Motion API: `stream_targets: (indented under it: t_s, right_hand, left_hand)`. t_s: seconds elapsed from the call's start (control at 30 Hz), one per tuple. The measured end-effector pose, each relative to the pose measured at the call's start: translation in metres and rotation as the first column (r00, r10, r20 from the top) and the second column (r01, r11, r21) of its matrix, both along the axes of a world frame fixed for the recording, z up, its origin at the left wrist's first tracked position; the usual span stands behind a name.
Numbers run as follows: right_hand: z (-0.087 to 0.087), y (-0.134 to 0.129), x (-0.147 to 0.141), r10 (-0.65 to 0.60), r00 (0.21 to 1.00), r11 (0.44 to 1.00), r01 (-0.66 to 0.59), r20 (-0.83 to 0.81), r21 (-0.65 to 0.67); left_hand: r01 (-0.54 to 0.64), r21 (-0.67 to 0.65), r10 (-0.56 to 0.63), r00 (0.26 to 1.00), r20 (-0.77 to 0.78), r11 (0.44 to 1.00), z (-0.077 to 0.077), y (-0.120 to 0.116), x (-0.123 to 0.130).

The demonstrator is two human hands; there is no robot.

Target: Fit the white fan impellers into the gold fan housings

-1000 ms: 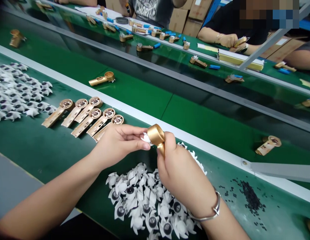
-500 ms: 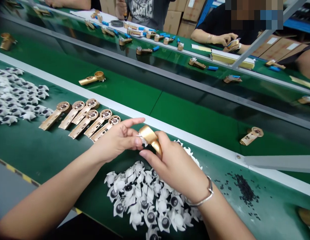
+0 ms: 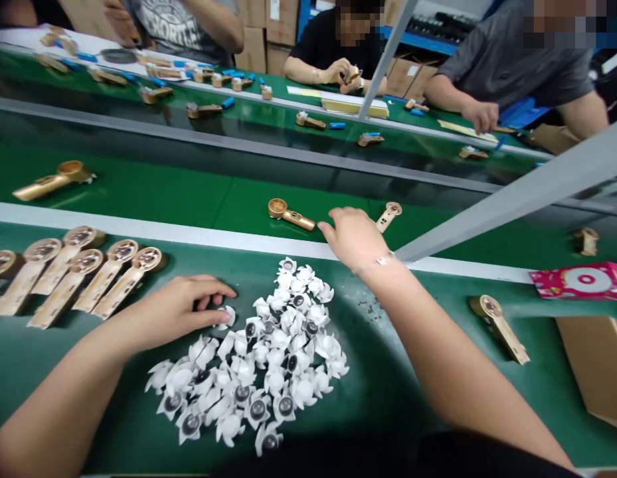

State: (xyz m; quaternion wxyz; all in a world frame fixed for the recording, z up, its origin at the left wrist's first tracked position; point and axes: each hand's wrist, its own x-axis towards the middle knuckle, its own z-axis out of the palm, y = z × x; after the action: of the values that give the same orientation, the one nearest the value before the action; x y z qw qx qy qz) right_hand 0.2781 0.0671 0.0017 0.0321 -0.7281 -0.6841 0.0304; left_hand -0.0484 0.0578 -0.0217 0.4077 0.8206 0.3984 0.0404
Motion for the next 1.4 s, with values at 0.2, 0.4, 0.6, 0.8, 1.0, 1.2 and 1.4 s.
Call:
stream_targets:
  t_s: [0.2,0.4,0.6,0.8,1.0,1.2,1.4]
  right_hand:
    - [-0.017,-0.141,0.044,0.018,0.991,0.999,-0.013,-0.134,0.032]
    - [-0.055,-0.192,0.045,0.088,0.996,0.983,-0.086,-0.007,0.162]
    - [-0.04,-0.175,0.035,0.265,0.953,0.961,-0.273,0.143,0.041]
    - [-0.029,-0.148,0.03,0.311,0.935,0.948,-0.318,0.172,0.018]
    - [0.009,-0.112,-0.034,0.326,0.862,0.942,-0.265,-0.388,0.204]
    - [0.02,-0.089,-0.104,0.484,0.604,0.873,-0.28,-0.633,0.4]
    - [0.01,-0.085,-0.111,0.464,0.653,0.878,-0.249,-0.599,0.409]
  left_hand:
    - [-0.031,0.13,0.046,0.992,-0.114,0.991,-0.008,0.003,0.001]
    - [-0.055,0.215,0.127,0.933,-0.337,0.975,-0.015,0.004,0.011]
    - [-0.024,0.283,0.12,0.937,-0.329,0.959,-0.013,0.0,0.016]
    - [-0.225,0.198,0.228,0.974,0.006,0.954,-0.001,-0.012,0.018]
    - [-0.211,-0.575,0.534,0.697,0.478,0.79,0.012,-0.036,0.035]
    - [-0.029,-0.764,0.675,0.492,0.55,0.644,0.007,-0.043,0.039]
    - [0.035,-0.781,0.698,0.426,0.576,0.623,0.009,-0.043,0.034]
